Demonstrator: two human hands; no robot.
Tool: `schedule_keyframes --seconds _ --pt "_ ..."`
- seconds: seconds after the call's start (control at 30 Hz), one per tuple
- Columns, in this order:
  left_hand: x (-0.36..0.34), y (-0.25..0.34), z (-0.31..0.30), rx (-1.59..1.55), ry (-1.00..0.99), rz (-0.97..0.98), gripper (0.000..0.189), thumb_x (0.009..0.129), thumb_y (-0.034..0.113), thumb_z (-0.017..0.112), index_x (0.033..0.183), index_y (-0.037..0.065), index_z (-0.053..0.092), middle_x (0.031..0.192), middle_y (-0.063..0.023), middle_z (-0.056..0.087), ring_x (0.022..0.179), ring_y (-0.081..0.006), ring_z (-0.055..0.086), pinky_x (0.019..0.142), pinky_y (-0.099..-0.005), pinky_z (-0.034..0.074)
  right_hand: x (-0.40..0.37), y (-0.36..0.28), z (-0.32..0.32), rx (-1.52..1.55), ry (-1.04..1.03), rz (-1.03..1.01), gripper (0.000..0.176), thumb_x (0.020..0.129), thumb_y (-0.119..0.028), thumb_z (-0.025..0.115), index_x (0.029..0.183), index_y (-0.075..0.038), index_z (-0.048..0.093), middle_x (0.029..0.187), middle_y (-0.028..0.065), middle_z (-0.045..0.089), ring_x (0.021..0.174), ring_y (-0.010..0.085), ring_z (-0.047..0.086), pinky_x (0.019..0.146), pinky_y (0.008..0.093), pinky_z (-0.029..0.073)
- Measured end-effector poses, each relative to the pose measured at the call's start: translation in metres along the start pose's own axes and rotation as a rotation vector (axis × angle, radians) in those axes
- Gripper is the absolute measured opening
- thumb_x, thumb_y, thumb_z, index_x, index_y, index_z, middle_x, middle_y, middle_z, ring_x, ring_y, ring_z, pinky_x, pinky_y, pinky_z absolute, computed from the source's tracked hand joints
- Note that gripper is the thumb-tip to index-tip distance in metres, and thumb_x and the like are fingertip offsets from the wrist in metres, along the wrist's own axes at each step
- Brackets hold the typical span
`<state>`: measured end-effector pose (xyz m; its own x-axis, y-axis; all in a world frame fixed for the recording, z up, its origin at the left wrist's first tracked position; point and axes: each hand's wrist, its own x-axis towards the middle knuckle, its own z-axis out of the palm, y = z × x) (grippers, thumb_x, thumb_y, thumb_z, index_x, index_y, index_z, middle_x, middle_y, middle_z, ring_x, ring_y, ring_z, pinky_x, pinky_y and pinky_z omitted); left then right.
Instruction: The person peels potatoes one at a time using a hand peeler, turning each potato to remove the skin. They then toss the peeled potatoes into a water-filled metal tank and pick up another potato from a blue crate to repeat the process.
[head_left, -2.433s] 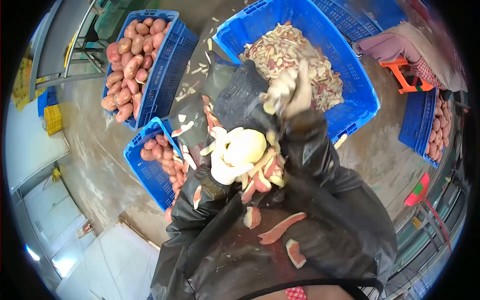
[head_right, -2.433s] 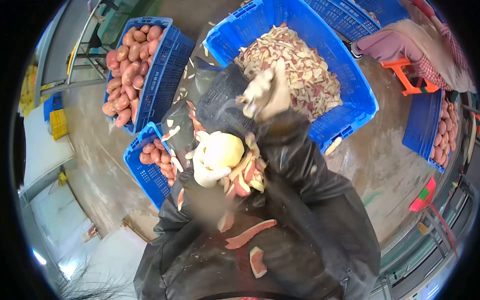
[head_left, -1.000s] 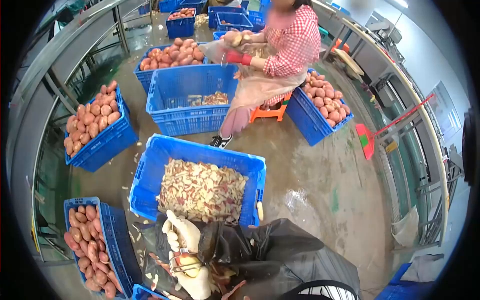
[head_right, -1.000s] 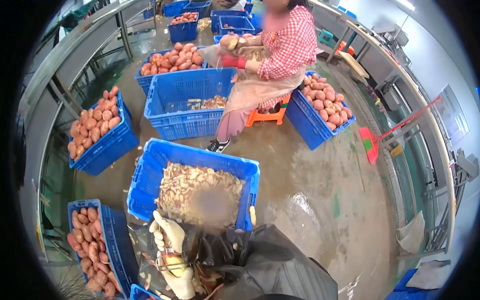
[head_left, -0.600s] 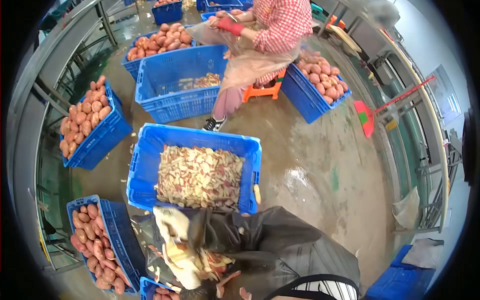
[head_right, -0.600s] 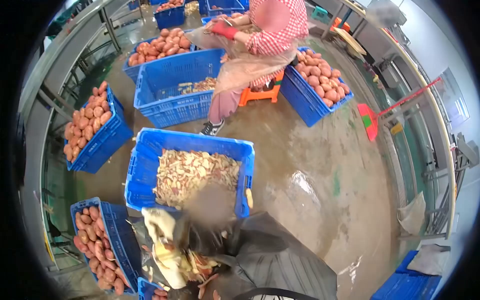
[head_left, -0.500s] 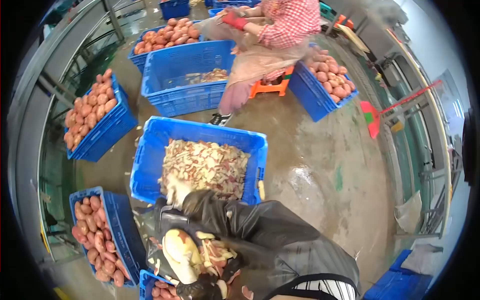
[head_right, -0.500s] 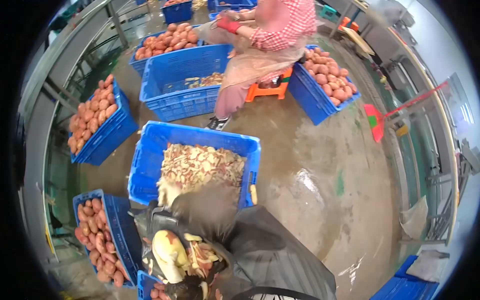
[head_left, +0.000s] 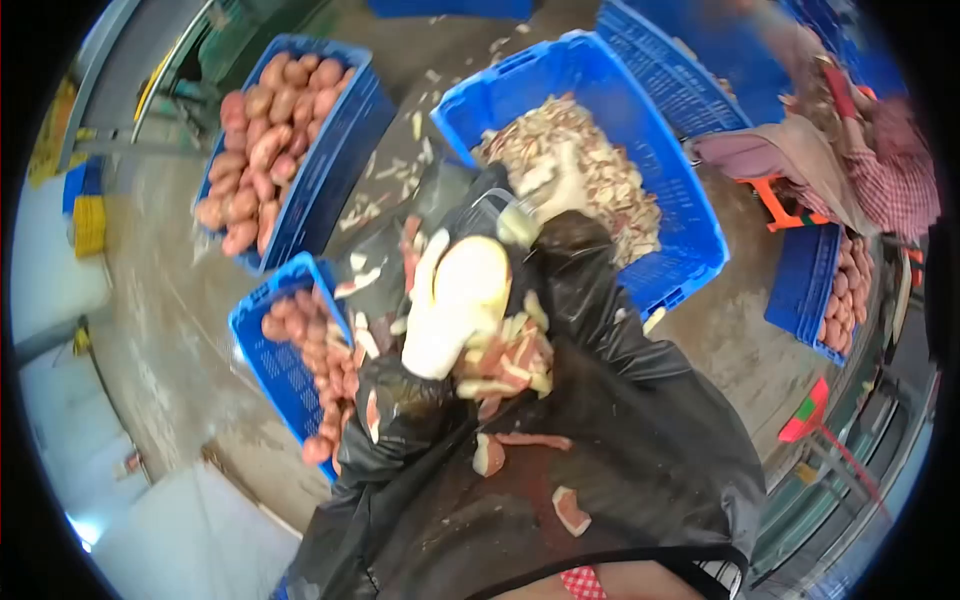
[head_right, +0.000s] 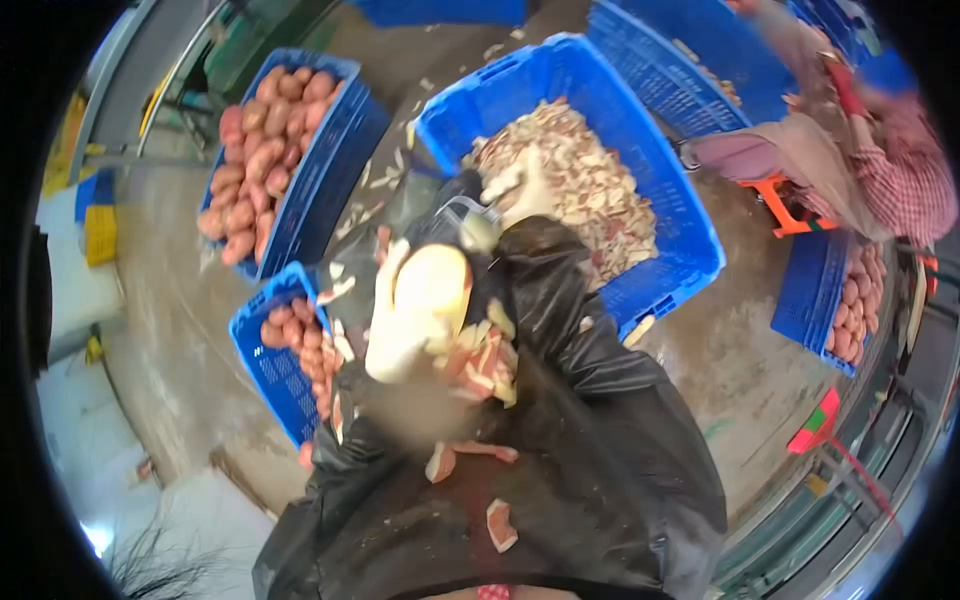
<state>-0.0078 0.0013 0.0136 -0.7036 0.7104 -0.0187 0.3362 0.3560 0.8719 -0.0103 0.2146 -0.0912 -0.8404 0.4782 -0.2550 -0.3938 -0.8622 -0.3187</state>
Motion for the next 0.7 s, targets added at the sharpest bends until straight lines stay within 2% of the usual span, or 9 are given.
schedule_keyframes --seconds 0.03,0.1,0.17,0.23,0.27,0.33,0.47,0.63,0.7 --pt "0.004 0.024 -0.005 -0.856 0.043 -0.358 0.09 0.062 0.0 0.07 0.14 0.008 0.026 0.126 -0.0144 0.046 0.11 -0.023 0.051 0.089 -0.0341 0.047 -0.003 -0.011 0.007 0.23 -0.065 0.078 0.038 0.094 -0.044 0.044 0.071 -0.016 0.054 0.056 -0.001 0.054 0.048 0.0181 0.053 0.045 0.0342 0.043" --pt "-0.002 0.003 0.006 -0.969 0.008 -0.192 0.09 0.063 0.0 0.07 0.14 0.008 0.024 0.13 -0.0121 0.041 0.117 -0.0225 0.044 0.095 -0.0343 0.041 -0.043 0.008 0.043 0.144 -0.391 0.212 0.039 0.093 -0.047 0.043 0.071 -0.016 0.051 0.053 -0.0015 0.048 0.044 0.0183 0.047 0.044 0.0355 0.041" --pt "-0.013 -0.011 0.006 -0.723 0.031 -0.219 0.087 0.063 0.0 0.07 0.138 0.004 0.026 0.126 -0.0095 0.041 0.12 -0.0232 0.04 0.098 -0.0347 0.037 -0.022 -0.004 0.035 0.14 0.282 0.246 0.043 0.094 -0.049 0.039 0.067 -0.016 0.046 0.05 -0.0018 0.041 0.042 0.0175 0.042 0.042 0.0351 0.035" --pt "-0.017 -0.008 0.01 -0.927 0.176 -0.445 0.083 0.064 0.001 0.068 0.137 0.004 0.027 0.125 -0.0104 0.042 0.12 -0.025 0.041 0.098 -0.0347 0.037 -0.002 -0.023 0.034 0.025 0.4 0.029 0.044 0.092 -0.048 0.047 0.062 -0.016 0.042 0.048 -0.002 0.039 0.041 0.014 0.041 0.038 0.0297 0.037" --pt "-0.011 -0.011 0.011 -0.931 0.179 -0.434 0.083 0.064 0.001 0.068 0.137 0.004 0.027 0.125 -0.0104 0.042 0.12 -0.025 0.041 0.098 -0.0347 0.037 -0.023 -0.019 0.029 -0.013 0.031 -0.039 0.041 0.091 -0.046 0.049 0.064 -0.016 0.041 0.05 -0.0026 0.039 0.042 0.0117 0.04 0.039 0.0287 0.036" --pt "-0.019 -0.012 0.016 -1.213 0.232 -0.441 0.077 0.068 0.001 0.063 0.136 0.004 0.028 0.126 -0.013 0.043 0.119 -0.0268 0.042 0.097 -0.0362 0.039 -0.05 -0.001 0.058 0.075 0.171 0.171 0.04 0.091 -0.046 0.05 0.065 -0.016 0.042 0.052 -0.0027 0.039 0.044 0.0128 0.04 0.04 0.0297 0.035" --pt "-0.014 0.002 0.002 -1.497 0.149 -0.703 0.055 0.089 0.037 0.051 0.132 0.003 0.039 0.112 -0.0119 0.06 0.081 -0.0278 0.064 0.062 -0.0363 0.054 -0.009 -0.025 0.032 0.001 0.371 0.074 0.041 0.089 -0.049 0.052 0.065 -0.017 0.044 0.053 -0.0049 0.039 0.046 0.0125 0.041 0.046 0.0331 0.038" --pt "-0.008 0.018 -0.001 -1.459 0.278 -0.673 0.065 0.085 0.039 0.06 0.134 0.003 0.037 0.133 -0.014 0.044 0.122 -0.0257 0.044 0.1 -0.0402 0.037 -0.052 0.005 0.076 0.044 0.083 0.186 0.041 0.091 -0.048 0.049 0.07 -0.013 0.05 0.054 -0.0002 0.044 0.049 0.0199 0.047 0.047 0.0358 0.041" --pt "-0.009 0.018 -0.006 -0.565 0.038 -0.299 0.08 0.07 0.028 0.075 0.136 0.003 0.036 0.137 -0.0127 0.039 0.129 -0.0253 0.034 0.107 -0.0402 0.027 -0.052 0.006 0.086 -0.047 0.134 0.246 0.039 0.092 -0.045 0.049 0.071 -0.013 0.049 0.054 0.0007 0.042 0.048 0.0199 0.046 0.046 0.0356 0.041"
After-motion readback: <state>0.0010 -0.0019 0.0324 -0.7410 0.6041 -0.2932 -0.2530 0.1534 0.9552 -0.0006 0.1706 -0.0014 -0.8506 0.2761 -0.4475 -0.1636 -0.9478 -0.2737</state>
